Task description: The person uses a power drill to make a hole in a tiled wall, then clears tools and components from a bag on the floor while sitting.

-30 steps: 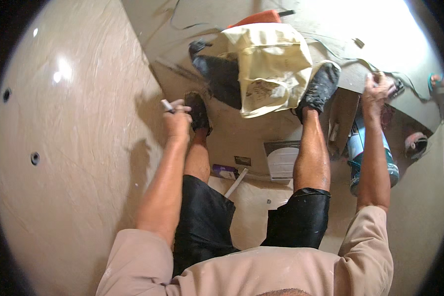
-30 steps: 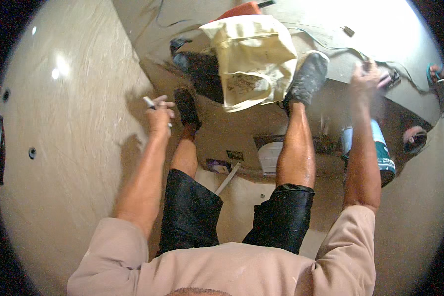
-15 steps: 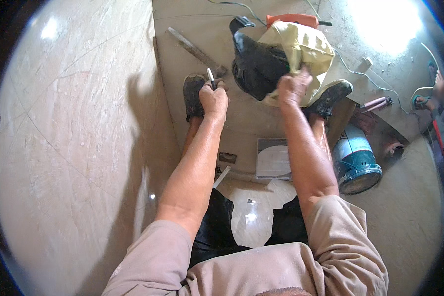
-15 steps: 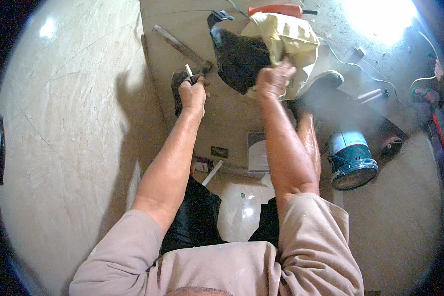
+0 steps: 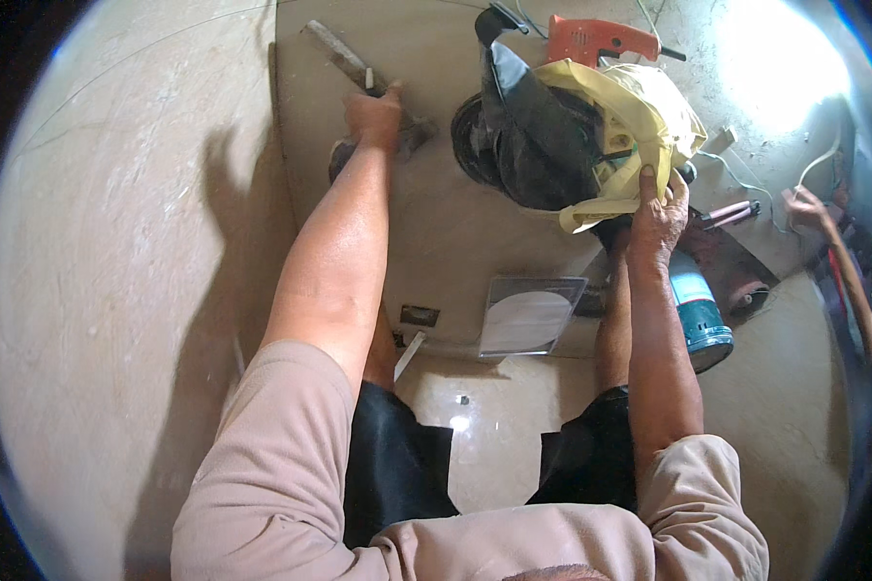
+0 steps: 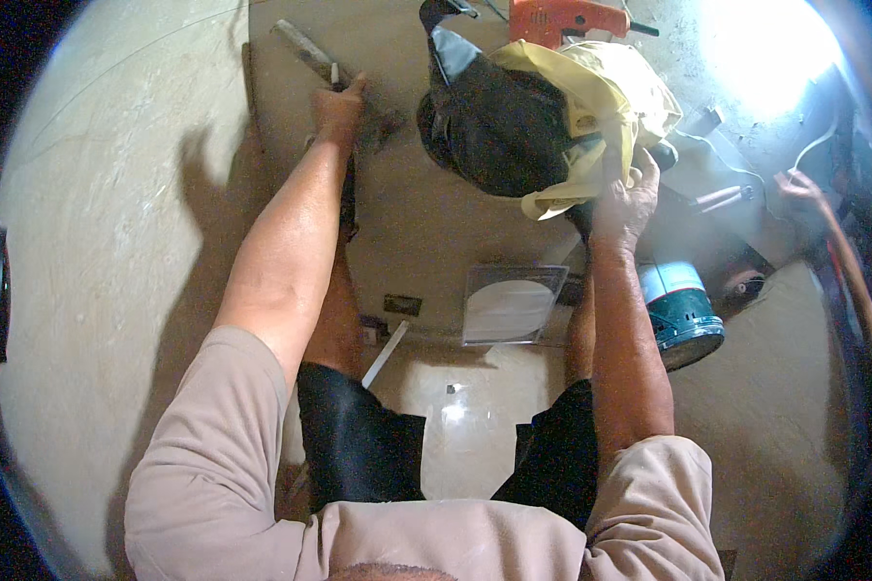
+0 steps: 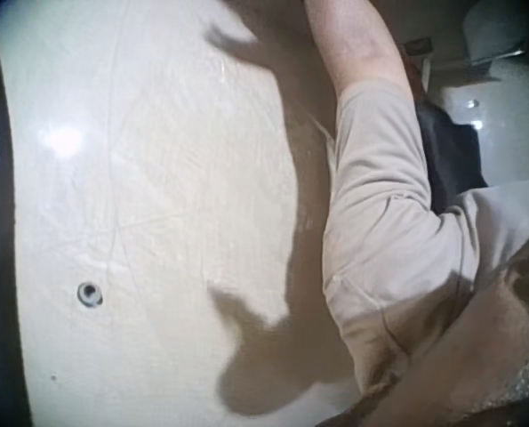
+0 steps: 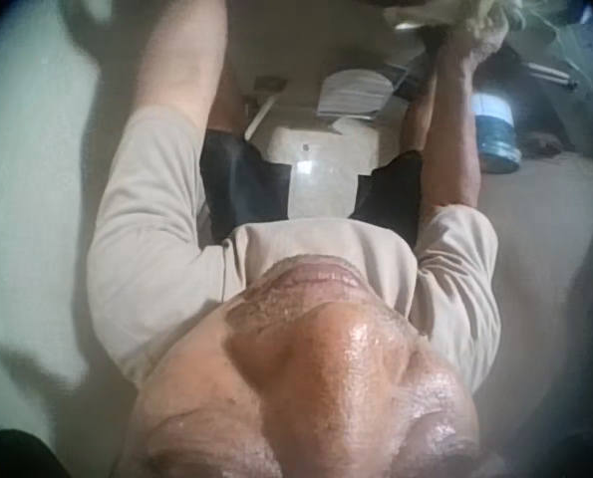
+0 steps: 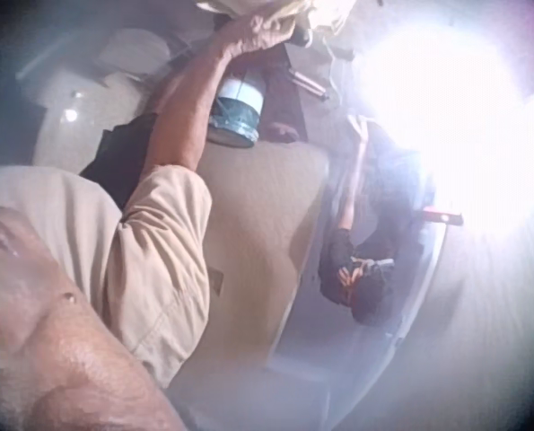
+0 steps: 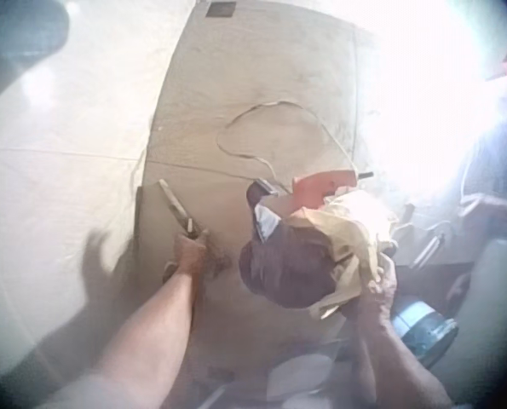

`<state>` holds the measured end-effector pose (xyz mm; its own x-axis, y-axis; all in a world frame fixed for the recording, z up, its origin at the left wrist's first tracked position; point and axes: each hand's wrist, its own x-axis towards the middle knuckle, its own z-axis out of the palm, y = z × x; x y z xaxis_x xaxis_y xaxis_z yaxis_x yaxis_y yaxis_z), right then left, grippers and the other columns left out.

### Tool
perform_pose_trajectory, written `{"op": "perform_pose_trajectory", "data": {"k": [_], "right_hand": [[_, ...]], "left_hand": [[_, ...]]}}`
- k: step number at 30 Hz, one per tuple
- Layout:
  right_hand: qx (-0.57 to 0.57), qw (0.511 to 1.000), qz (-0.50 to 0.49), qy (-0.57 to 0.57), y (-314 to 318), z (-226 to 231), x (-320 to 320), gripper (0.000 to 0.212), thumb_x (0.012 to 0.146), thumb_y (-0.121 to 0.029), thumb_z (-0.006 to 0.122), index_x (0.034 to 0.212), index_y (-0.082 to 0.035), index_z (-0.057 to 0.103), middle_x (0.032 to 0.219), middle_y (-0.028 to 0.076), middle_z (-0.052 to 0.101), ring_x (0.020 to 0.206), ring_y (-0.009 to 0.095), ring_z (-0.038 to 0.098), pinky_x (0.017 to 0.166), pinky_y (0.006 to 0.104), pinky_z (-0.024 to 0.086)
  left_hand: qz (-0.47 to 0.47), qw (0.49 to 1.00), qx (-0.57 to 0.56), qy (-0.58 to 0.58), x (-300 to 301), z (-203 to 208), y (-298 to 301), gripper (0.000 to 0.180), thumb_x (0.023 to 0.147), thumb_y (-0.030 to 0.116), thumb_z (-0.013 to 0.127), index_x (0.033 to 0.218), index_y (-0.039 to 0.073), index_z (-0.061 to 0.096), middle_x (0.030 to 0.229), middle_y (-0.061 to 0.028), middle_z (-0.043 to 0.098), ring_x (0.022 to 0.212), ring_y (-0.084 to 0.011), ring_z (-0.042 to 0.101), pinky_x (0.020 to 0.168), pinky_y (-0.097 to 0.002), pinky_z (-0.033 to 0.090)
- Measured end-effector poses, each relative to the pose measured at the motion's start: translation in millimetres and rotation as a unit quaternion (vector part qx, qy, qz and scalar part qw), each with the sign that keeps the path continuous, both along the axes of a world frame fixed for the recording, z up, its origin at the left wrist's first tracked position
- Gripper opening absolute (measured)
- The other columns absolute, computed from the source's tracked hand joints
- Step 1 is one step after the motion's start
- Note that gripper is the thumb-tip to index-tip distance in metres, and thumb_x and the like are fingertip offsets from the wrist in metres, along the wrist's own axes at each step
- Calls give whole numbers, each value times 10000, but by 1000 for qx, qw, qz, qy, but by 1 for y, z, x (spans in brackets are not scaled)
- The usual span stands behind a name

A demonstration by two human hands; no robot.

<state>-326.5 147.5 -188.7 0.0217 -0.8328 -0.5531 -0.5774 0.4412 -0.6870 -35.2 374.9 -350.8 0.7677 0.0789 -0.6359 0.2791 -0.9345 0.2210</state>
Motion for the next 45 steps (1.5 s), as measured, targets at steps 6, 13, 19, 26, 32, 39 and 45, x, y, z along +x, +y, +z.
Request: {"op": "perform_pose_trajectory", "data": {"k": [6, 13, 19, 26, 32, 39, 45], "right_hand": [[35, 999, -2, -32, -8, 0, 8, 351, 1025, -308, 607, 1230, -24, 624, 1020, 54, 679, 875, 132, 639, 770, 288, 520], [114, 993, -2, -10, -11, 9, 9, 338, 1037, -294, 578, 1225, -17, 623, 1019, 67, 680, 853, 155, 661, 757, 304, 543], [157, 980, -101, -75, -20, 16, 16, 405, 1018, -344, 619, 1206, 13, 636, 1001, 58, 681, 876, 155, 642, 772, 303, 522], [207, 972, -84, -68, -35, 20, 23, 406, 1006, -335, 619, 1195, 22, 650, 998, 105, 685, 900, 190, 653, 795, 325, 536], [225, 974, 7, -32, -36, 12, 22, 409, 981, -367, 664, 1152, 4, 653, 893, 54, 676, 786, 130, 603, 696, 292, 483], [187, 976, -89, -73, -21, 3, 16, 387, 1013, -364, 623, 1184, -22, 683, 975, 27, 686, 853, 125, 601, 779, 286, 494], [247, 928, -268, -72, -30, 12, 9, 522, 976, -447, 646, 1297, -36, 622, 1211, 100, 635, 1058, 212, 583, 915, 387, 475]], "left_hand": [[-41, 999, 19, -8, 5, -2, 0, 647, 784, 398, 809, 1134, -86, 560, 1102, -308, 675, 1056, -464, 660, 904, -494, 525], [37, 984, -173, 2, 6, 55, 7, 475, 817, 331, 766, 1001, -86, 634, 889, -186, 692, 818, -286, 667, 783, -412, 521], [72, 938, -325, 93, -12, 157, -5, 366, 863, 327, 754, 999, 0, 660, 843, -79, 683, 729, -177, 634, 660, -315, 505], [149, 877, -349, 294, -23, 212, -45, 429, 816, 443, 792, 1001, 81, 653, 800, -34, 660, 666, -107, 603, 598, -240, 498], [223, 882, -265, 320, -13, 179, -62, 337, 806, 406, 813, 849, 107, 664, 771, -8, 609, 668, -132, 572, 612, -308, 471], [41, 915, -288, 280, -36, 224, -98, 359, 831, 379, 803, 957, 67, 674, 798, -23, 629, 735, -138, 609, 664, -328, 508], [-192, 861, -298, 363, -75, 233, -129, 536, 833, 443, 775, 1161, 40, 643, 958, -79, 684, 847, -196, 629, 768, -365, 516]]}}
